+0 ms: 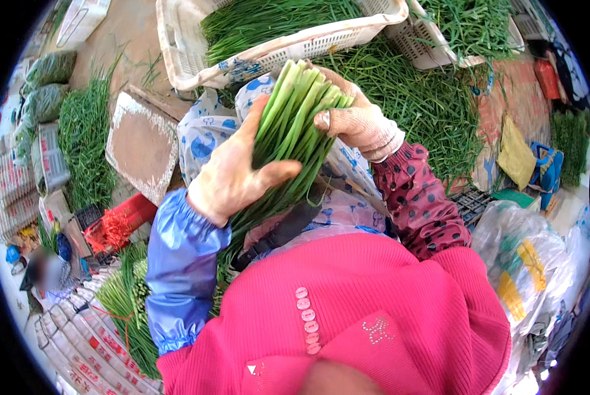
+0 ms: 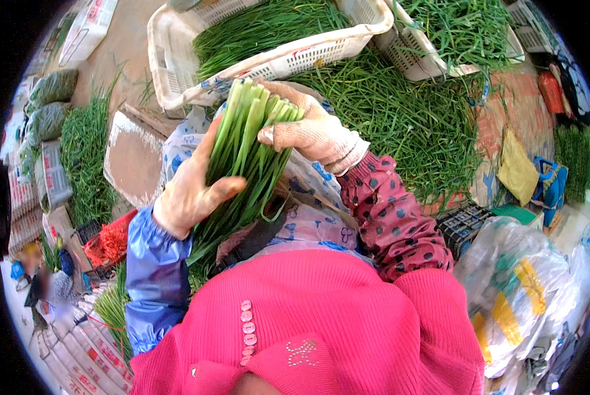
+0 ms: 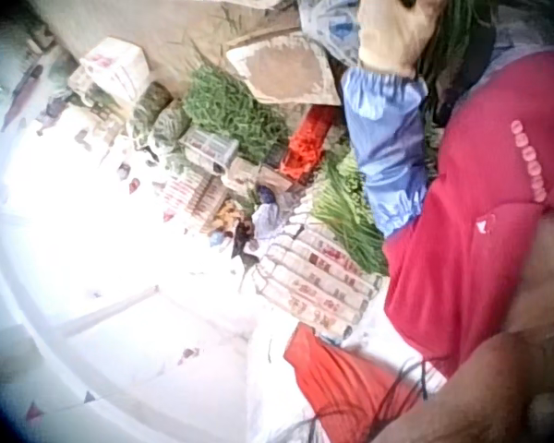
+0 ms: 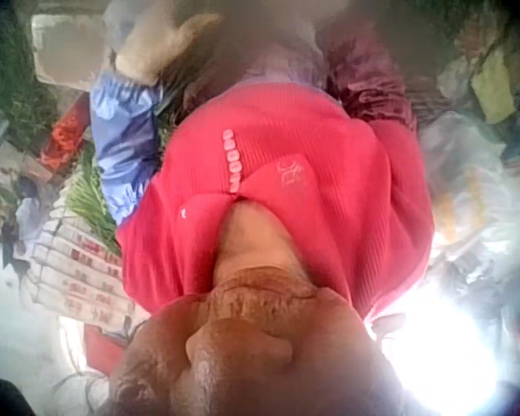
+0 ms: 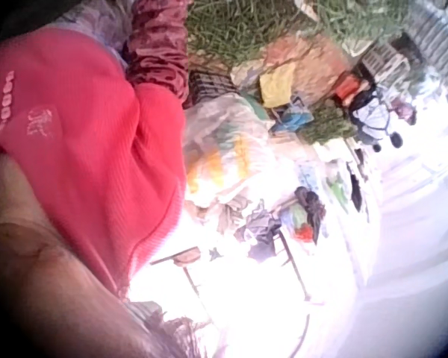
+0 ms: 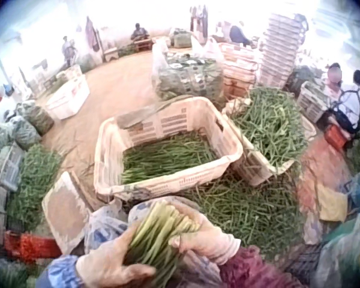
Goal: The person sorts green onions from a basket, gathers them into a bunch by hand, and ties them with a red string.
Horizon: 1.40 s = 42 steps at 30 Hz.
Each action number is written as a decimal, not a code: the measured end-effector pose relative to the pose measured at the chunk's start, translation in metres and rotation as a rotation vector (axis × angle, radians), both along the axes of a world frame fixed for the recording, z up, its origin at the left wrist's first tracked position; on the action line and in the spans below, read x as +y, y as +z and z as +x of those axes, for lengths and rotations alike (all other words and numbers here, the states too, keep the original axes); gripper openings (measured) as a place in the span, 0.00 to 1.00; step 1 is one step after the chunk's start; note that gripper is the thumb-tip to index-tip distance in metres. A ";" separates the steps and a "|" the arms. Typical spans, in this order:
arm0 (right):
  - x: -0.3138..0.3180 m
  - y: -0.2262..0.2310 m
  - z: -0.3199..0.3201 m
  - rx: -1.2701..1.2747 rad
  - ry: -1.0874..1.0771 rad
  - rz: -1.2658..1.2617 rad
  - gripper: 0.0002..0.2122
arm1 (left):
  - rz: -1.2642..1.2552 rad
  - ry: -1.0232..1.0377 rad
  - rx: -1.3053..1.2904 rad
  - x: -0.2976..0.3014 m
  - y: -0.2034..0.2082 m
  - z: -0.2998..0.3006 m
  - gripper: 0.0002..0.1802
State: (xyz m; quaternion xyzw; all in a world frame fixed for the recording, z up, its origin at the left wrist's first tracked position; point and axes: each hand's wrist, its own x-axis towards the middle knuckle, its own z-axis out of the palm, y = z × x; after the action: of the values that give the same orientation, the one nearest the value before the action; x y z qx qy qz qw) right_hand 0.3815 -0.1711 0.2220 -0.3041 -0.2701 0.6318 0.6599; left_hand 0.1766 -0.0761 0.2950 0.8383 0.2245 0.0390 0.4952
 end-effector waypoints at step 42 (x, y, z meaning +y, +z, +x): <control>0.013 0.039 0.048 -0.424 -0.256 -0.039 0.13 | 1.046 0.296 0.162 0.168 0.044 -0.012 0.28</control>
State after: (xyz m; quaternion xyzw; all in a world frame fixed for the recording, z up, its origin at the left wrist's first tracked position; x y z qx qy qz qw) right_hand 0.4295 -0.1579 0.2608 -0.4743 -0.3494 0.4701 0.6573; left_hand 0.1649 0.0918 0.3388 0.9326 0.3279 0.1500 -0.0169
